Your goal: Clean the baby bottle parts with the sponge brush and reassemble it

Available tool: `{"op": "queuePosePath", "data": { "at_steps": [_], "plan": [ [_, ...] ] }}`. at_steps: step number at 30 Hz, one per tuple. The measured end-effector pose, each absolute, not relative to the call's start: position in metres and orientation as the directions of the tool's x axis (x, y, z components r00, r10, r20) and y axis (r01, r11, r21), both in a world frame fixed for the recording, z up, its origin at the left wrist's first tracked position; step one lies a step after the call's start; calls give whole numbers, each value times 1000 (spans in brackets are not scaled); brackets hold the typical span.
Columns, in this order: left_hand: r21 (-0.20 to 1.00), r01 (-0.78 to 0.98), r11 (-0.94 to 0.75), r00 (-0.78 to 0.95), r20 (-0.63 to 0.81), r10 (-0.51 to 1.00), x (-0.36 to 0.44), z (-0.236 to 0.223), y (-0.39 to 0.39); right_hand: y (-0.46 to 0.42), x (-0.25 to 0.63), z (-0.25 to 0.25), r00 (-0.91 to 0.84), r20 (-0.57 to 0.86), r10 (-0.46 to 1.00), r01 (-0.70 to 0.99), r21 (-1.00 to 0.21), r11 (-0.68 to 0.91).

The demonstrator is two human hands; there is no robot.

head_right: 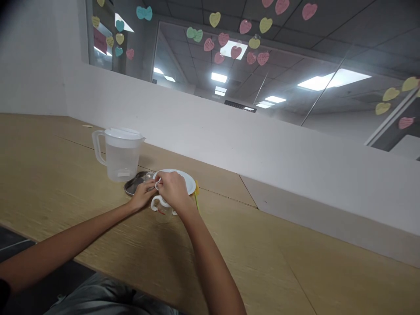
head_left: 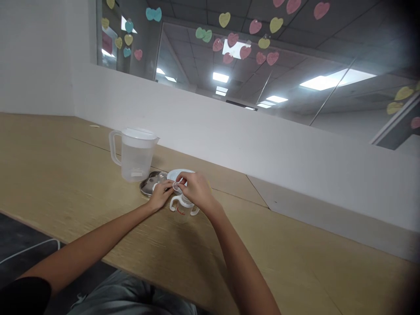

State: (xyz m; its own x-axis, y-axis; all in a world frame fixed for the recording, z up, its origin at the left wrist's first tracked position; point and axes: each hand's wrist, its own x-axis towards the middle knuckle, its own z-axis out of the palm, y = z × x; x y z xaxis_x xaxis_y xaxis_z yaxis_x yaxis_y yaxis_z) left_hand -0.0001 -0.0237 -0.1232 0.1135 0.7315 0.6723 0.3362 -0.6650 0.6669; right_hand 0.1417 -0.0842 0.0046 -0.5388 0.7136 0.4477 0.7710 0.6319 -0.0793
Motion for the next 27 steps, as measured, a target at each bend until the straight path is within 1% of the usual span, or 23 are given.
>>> {"op": "queuePosePath", "data": {
  "at_steps": [5, 9, 13, 18, 21, 27],
  "plan": [
    [656, 356, -666, 106, 680, 726, 1, -123, -24, -69, 141, -9, -529, 426, 734, 804, -24, 594],
    [616, 399, -679, 144, 690, 710, 3, -122, -24, -60, 141, -19, -524, 393, 756, 826, 18, 563],
    [575, 440, -690, 170, 701, 693, 4, -121, -24, -61, 141, -17, -534, 363, 764, 823, 17, 567],
    [571, 438, -694, 175, 704, 689, 3, -120, -24, -69, 143, -6, -569, 320, 758, 804, 23, 594],
    [579, 432, -691, 169, 701, 693, 3, -118, -26, -71, 142, -3, -587, 346, 732, 788, 34, 615],
    [590, 426, -686, 127, 711, 691, 4, -117, -27, -82, 140, 8, -608, 502, 615, 719, 19, 695]
  ]
}}
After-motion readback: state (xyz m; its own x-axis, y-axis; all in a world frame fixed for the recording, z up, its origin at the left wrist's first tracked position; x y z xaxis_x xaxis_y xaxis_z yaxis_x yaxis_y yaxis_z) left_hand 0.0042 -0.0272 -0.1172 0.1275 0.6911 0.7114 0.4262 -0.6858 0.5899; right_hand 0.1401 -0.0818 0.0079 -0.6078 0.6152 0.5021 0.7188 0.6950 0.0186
